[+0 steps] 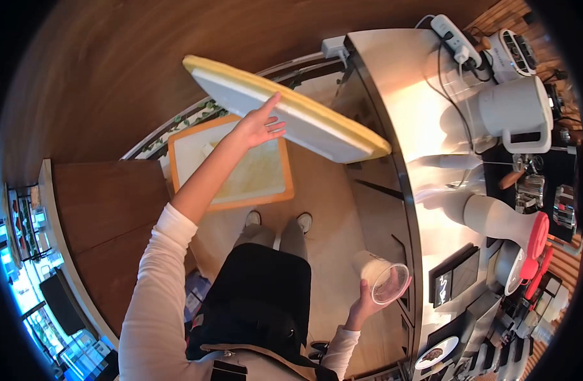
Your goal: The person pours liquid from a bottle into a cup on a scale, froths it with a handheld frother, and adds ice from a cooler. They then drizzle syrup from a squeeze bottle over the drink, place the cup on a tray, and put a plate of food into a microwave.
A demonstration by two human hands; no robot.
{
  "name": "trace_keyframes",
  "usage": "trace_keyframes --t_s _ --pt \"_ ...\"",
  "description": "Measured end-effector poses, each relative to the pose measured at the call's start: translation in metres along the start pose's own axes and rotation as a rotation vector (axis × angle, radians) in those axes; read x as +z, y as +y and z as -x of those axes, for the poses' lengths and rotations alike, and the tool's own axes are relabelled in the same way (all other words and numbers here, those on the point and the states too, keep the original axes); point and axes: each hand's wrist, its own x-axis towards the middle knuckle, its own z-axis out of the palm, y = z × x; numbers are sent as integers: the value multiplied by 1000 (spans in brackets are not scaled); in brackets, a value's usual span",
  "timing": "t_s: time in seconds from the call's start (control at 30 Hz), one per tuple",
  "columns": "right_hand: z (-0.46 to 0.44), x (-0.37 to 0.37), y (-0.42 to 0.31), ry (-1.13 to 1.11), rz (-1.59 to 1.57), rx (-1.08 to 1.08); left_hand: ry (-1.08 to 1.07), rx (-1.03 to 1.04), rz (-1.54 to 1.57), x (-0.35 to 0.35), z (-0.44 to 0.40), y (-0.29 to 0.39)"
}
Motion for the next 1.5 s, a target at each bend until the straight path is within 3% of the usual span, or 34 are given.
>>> trace_keyframes --t_s 0.07,0.27,0.33,0.5,0.6,0.63,0.73,0.77,0.87,0.93,1.07,1.17,1.23,1.3,1.5 --pt "9 2 5 14 -4 10 -136 79 -242 -30 14 -14" --pt "39 34 31 83 51 -53 311 704 -1399 -237 -36 -112" --pt "43 55 51 135 51 -78 394 490 -1208 -315 -78 -150" --pt "10 116 124 121 30 -342 646 245 -1192 -417 -185 -218" --pt "-15 141 171 104 -17 -466 918 154 -1184 -456 -281 -256" --pt "-25 145 186 100 -36 -505 894 181 -1173 -469 -306 -263" --pt "-53 145 234 -28 -9 -576 700 -33 -1320 -499 -362 -258" --pt "-53 148 253 -12 -15 -569 640 2 -1405 -512 -377 -260" --pt "-45 159 293 36 -30 -535 442 -176 -1295 -541 -405 -260" --pt "-27 164 309 65 -45 -477 447 -32 -1329 -556 -397 -270" --pt "11 162 318 101 -38 -441 465 242 -1375 -557 -331 -281" --pt "24 163 323 81 -82 -463 109 660 -1825 -470 -241 -223" --pt "31 167 325 78 -97 -452 88 783 -1965 -423 -253 -204" --pt "36 171 320 78 -91 -432 235 639 -2062 -384 -294 -196" --pt "32 156 313 58 -26 -432 216 702 -2397 -331 -335 -201"
